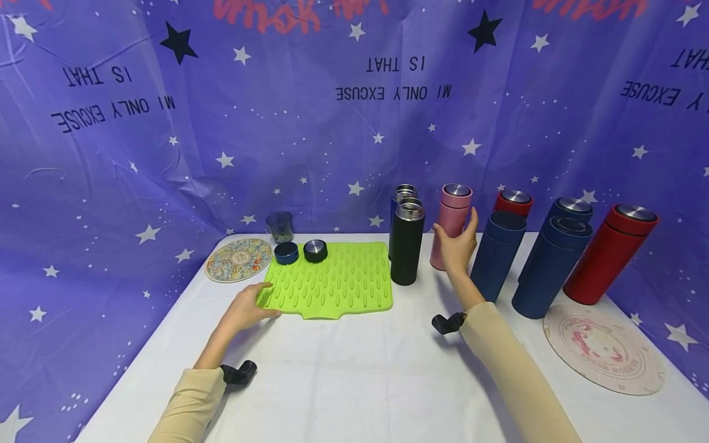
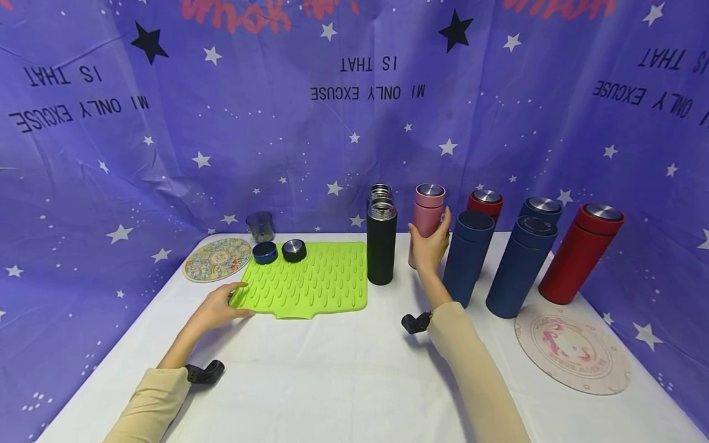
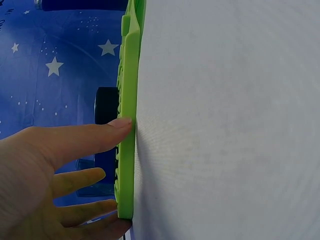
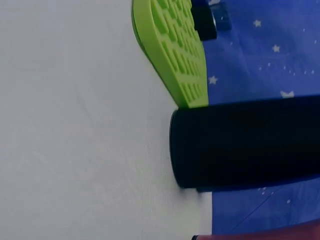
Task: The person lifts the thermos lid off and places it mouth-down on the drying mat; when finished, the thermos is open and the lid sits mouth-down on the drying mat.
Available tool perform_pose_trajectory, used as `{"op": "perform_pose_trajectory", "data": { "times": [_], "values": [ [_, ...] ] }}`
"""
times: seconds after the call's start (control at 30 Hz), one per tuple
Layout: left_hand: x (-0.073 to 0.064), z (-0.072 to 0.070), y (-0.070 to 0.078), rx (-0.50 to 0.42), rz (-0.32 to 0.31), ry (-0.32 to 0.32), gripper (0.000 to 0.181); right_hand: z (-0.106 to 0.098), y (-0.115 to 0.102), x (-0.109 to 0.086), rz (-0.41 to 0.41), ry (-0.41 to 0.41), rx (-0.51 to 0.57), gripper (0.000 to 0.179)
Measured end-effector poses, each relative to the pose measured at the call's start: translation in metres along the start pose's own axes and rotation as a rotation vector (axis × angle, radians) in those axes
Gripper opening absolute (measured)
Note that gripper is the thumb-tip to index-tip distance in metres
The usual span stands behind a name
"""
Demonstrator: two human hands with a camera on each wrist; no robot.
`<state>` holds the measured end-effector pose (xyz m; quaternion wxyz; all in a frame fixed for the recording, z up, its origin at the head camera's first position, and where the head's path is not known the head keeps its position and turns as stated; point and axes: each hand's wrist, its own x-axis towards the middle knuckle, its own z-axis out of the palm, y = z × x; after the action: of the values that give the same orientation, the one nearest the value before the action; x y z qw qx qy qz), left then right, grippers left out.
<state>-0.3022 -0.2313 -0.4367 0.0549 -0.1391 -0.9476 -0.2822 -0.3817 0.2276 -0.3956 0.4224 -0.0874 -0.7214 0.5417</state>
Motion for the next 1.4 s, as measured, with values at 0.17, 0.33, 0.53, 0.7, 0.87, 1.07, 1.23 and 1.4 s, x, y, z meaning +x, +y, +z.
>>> {"op": "perform_pose_trajectory", "data": {
  "times": [0.17, 0.33, 0.53, 0.7, 0.87, 1.07, 1.23, 1.4],
  "values": [
    [0.0, 0.0, 0.0, -0.007, 0.0, -0.002, 0.074, 0.005, 0.008, 0.007, -0.006, 0.008, -0.027, 0.09],
    [0.0, 0.001, -0.001, -0.012, 0.002, 0.0, 0.074, 0.009, 0.012, 0.009, -0.053, 0.024, -0.018, 0.088],
    [-0.001, 0.001, -0.001, -0.01, 0.014, -0.004, 0.073, 0.009, 0.009, 0.003, -0.081, 0.037, -0.036, 0.085],
    [-0.001, 0.0, 0.001, -0.011, 0.015, -0.01, 0.073, 0.007, 0.002, -0.004, -0.108, 0.031, -0.06, 0.084],
    [-0.001, -0.003, 0.003, -0.006, 0.008, -0.015, 0.074, 0.001, -0.007, -0.012, -0.149, 0.011, -0.071, 0.086],
    [-0.002, -0.008, 0.008, -0.011, 0.02, 0.004, 0.074, -0.011, -0.018, -0.023, -0.204, -0.043, -0.05, 0.083],
    [-0.001, -0.012, 0.019, -0.015, 0.068, 0.026, 0.073, -0.027, -0.029, -0.033, -0.217, -0.113, -0.015, 0.083],
    [0.002, -0.019, 0.047, -0.021, 0.175, 0.054, 0.069, -0.046, -0.046, -0.043, -0.225, -0.19, 0.015, 0.084]
  ]
}}
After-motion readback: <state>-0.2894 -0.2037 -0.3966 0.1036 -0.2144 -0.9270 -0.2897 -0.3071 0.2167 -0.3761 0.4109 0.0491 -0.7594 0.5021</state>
